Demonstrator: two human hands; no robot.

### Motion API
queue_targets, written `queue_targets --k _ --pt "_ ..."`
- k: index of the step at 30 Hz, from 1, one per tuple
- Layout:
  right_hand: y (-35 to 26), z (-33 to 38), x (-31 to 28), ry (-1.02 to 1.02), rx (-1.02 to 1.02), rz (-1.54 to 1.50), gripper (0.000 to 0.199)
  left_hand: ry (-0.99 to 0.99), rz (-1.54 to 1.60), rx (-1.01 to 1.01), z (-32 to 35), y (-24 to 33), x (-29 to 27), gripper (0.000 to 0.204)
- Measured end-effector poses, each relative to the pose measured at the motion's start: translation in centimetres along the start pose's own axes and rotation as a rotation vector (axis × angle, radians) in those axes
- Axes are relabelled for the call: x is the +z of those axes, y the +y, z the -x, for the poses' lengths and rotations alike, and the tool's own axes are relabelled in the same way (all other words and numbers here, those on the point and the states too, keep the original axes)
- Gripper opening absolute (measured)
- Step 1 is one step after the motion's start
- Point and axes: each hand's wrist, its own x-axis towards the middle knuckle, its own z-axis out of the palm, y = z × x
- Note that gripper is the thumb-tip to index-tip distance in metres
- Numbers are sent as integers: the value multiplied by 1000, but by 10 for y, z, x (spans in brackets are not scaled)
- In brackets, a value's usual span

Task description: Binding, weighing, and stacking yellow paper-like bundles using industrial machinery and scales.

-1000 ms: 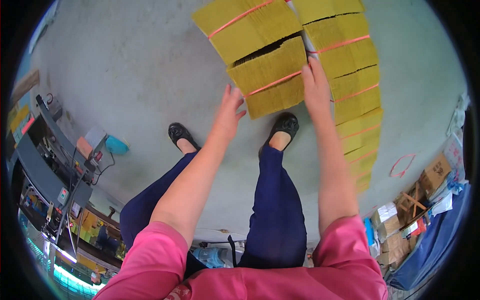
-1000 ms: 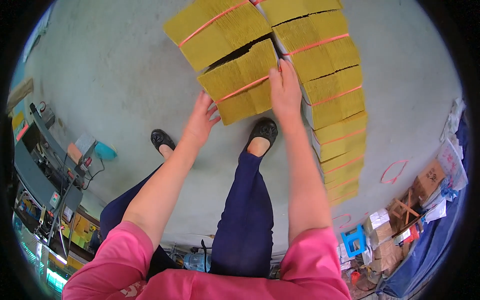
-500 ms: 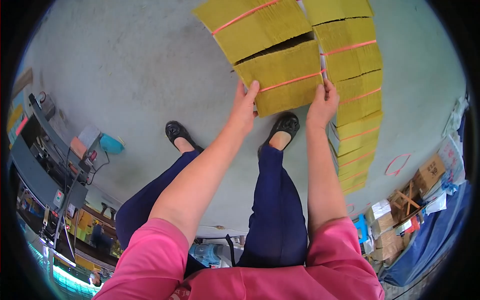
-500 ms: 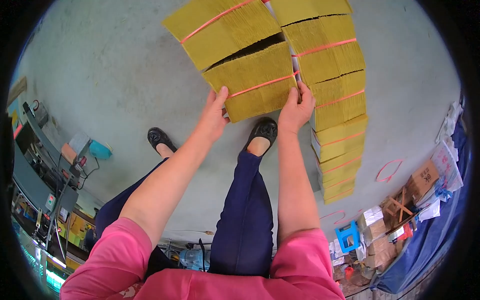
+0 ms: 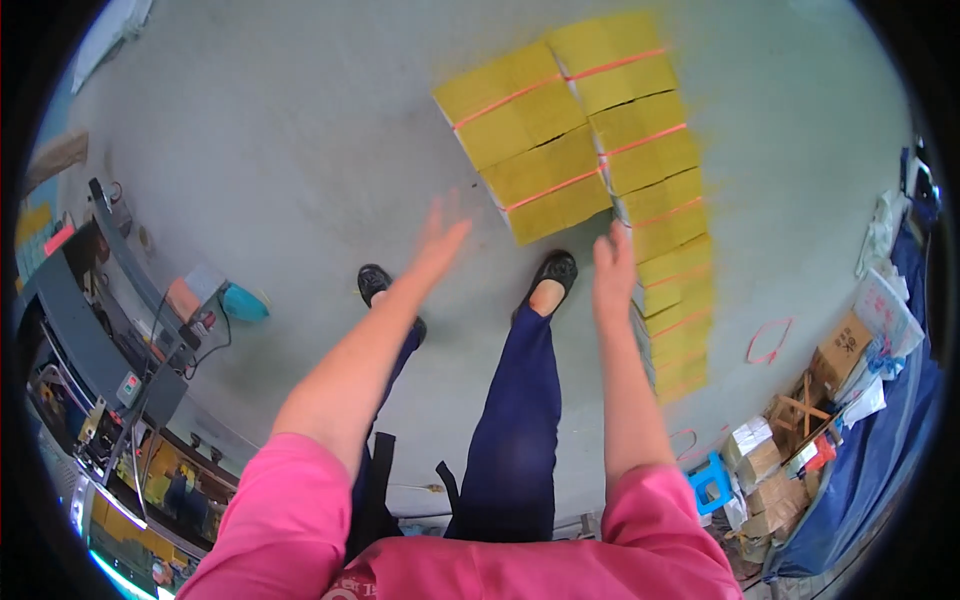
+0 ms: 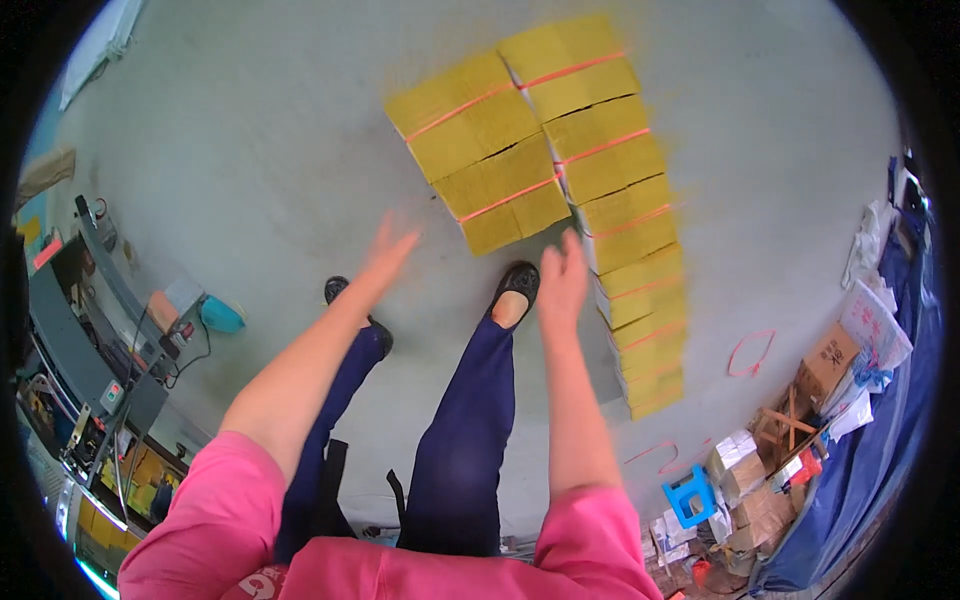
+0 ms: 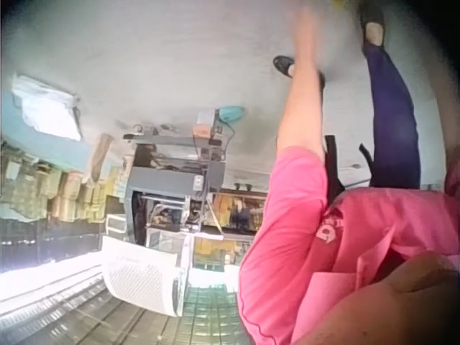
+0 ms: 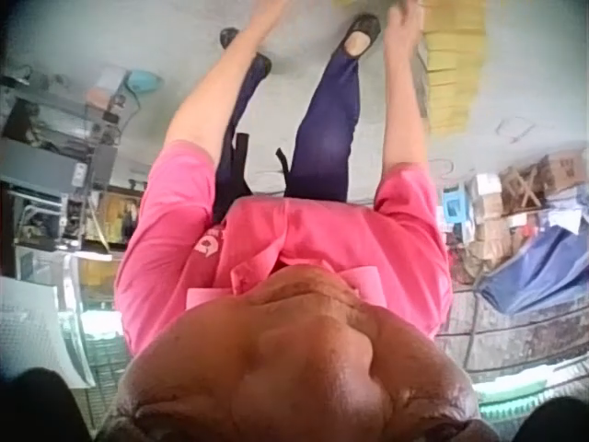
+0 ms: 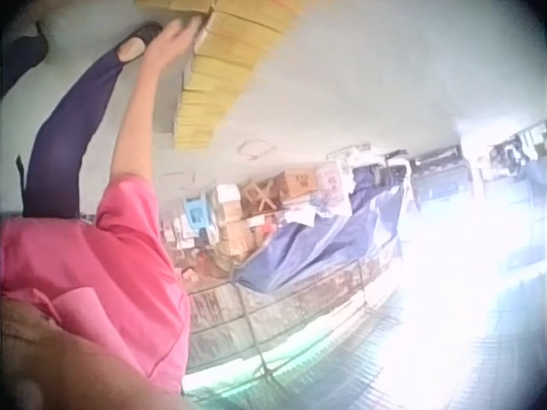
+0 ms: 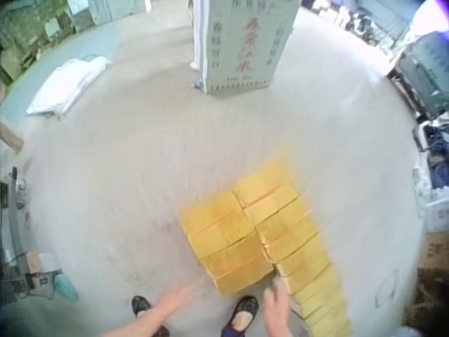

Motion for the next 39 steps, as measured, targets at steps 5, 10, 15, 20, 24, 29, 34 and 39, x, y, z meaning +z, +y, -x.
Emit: queue_targets --k 5,10,15,20,24,29,34,39 --pt "-126 205 -107 -573 46 114 35 88 -94 -350 162 -28 -139 77" --pt "-228 327 -121 -880 -426 655 37 459 -186 -601 408 -106 -269 47" --pt "-227 339 -101 -1185 -707 883 35 603 338 -741 613 -133 -186 32" --pt "-208 278 -107 -1359 -923 968 34 671 601 -682 696 -165 -1 40" --pt "-128 182 -30 -1738 -1764 625 25 537 704 -680 722 -144 165 47" --pt "-265 276 81 -1836 -1987 1019 27 879 716 -470 709 -167 207 45" --pt "-304 433 206 -1771 -2121 1397 28 1211 514 -337 719 -240 175 44" --pt "-292 565 266 -1610 -2116 1818 30 1319 1909 -479 790 -260 89 35"
